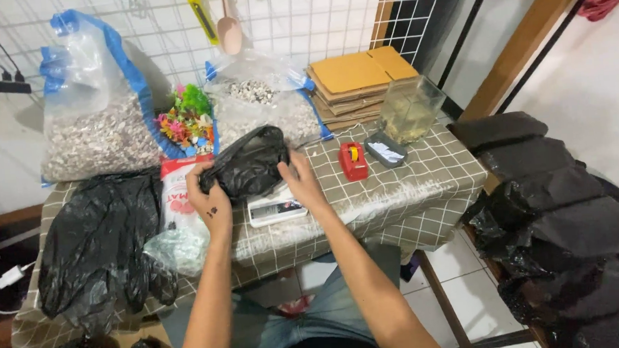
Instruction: Scooping aquarium gravel into a small bag, weighing it on a digital scale, and placing it into a larger black bag for packaging.
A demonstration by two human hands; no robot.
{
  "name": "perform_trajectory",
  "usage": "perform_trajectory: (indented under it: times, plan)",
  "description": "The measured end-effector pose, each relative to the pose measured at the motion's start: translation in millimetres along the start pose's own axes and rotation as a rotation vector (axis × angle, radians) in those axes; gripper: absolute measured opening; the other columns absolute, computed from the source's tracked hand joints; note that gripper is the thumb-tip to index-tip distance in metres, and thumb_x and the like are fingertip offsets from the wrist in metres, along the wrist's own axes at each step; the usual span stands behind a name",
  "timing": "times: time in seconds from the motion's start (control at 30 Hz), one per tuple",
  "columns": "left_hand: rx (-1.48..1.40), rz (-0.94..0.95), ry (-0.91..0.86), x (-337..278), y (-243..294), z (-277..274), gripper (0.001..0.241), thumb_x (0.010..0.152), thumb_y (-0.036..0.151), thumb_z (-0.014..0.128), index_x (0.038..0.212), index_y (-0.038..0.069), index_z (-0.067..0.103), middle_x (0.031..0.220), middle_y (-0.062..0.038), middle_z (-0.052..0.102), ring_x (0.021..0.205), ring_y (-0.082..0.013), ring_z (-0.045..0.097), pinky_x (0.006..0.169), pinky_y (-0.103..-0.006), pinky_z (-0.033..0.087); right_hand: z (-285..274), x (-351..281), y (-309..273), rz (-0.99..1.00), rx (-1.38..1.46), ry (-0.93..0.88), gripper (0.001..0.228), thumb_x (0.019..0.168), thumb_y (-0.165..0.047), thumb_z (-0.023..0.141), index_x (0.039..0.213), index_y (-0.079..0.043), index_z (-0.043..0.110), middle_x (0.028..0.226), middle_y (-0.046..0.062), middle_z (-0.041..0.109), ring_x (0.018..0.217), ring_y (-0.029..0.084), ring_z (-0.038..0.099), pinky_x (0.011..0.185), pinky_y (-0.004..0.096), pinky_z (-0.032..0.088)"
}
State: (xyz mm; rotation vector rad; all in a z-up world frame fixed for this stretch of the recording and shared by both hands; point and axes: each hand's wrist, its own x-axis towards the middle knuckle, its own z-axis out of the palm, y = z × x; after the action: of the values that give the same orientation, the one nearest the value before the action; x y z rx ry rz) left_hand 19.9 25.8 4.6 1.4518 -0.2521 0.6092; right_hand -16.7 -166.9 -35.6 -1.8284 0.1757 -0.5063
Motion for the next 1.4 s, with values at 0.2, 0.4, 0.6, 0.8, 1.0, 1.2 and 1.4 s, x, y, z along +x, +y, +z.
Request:
perform_trajectory:
  times: [0.2, 0.4, 0.6, 0.8, 1.0, 1.2, 1.4]
  plan:
    - [0.063, -0.002, -0.144, -16.0, 27.4, 6.2, 0.052, 0.088, -0.010, 0.053, 0.137, 0.006, 0.049, 0.120, -0.021, 0.055, 0.116, -0.0410, 0.056, 0.103, -0.0528, 0.042, -1.8, -0.3, -12.4, -0.023, -0.300, -0.119, 0.083, 0.091, -0.072, 0.061, 0.144, -0.007, 0.057, 0.151, 0.015, 0.042, 0.144, 0.040, 0.039, 0.121, 0.051, 0.031]
    - [0.115, 0.211, -0.103, -21.1, -12.8, -0.1, 0.042, 0.085, -0.008, 0.043, 0.125, 0.005, 0.040, 0.117, -0.014, 0.046, 0.118, -0.0398, 0.051, 0.111, -0.0531, 0.036, -1.1, -8.7, -14.0, -0.068, -0.281, -0.065, 0.073, 0.094, -0.065, 0.061, 0.135, -0.006, 0.065, 0.146, 0.015, 0.049, 0.140, 0.039, 0.044, 0.118, 0.050, 0.036]
    - [0.134, 0.249, -0.099, -19.5, 11.7, -0.4, 0.043, 0.078, -0.007, 0.036, 0.109, 0.006, 0.062, 0.109, -0.013, 0.051, 0.104, -0.0404, 0.057, 0.102, -0.0537, 0.044, -4.5, -7.0, -10.4, -0.005, -0.106, 0.121, 0.076, 0.109, -0.061, 0.025, 0.130, 0.001, 0.065, 0.130, 0.021, 0.060, 0.128, 0.042, 0.055, 0.113, 0.050, 0.039]
    - [0.159, 0.256, -0.097, -17.3, 4.1, 4.1, 0.052, 0.101, 0.001, 0.046, 0.153, 0.007, 0.046, 0.135, -0.016, 0.036, 0.133, -0.0427, 0.037, 0.113, -0.0579, 0.026, -2.8, -19.6, -29.2, 0.036, -0.167, 0.205, 0.061, 0.081, -0.055, 0.078, 0.124, -0.013, 0.066, 0.118, 0.013, 0.067, 0.118, 0.035, 0.063, 0.098, 0.044, 0.050]
    - [0.226, 0.240, -0.086, -20.7, 6.6, 5.9, 0.068, 0.104, 0.015, 0.065, 0.162, 0.012, 0.030, 0.149, -0.020, 0.022, 0.142, -0.0443, 0.025, 0.115, -0.0658, 0.019, -2.5, -13.7, -10.5, -0.062, -0.182, 0.234, 0.049, 0.089, -0.054, 0.074, 0.114, -0.012, 0.074, 0.111, 0.013, 0.069, 0.113, 0.036, 0.065, 0.099, 0.044, 0.050]
    - [0.282, 0.275, -0.148, -21.2, 6.2, 8.7, 0.066, 0.099, 0.000, 0.064, 0.159, 0.009, 0.035, 0.142, -0.019, 0.030, 0.138, -0.0461, 0.032, 0.112, -0.0644, 0.025, -6.0, -17.1, -8.7, 0.003, -0.092, 0.356, 0.032, 0.093, -0.039, 0.071, 0.106, -0.009, 0.072, 0.104, 0.017, 0.071, 0.109, 0.040, 0.065, 0.095, 0.047, 0.050]
    - [0.218, 0.136, -0.213, -21.4, 13.8, 7.2, 0.041, 0.096, -0.005, 0.053, 0.134, 0.012, 0.049, 0.139, -0.020, 0.033, 0.132, -0.0485, 0.040, 0.110, -0.0655, 0.030, -9.9, -20.3, -11.0, 0.047, 0.006, 0.411, 0.039, 0.096, -0.047, 0.067, 0.107, -0.009, 0.064, 0.108, 0.019, 0.071, 0.113, 0.042, 0.065, 0.096, 0.048, 0.050]
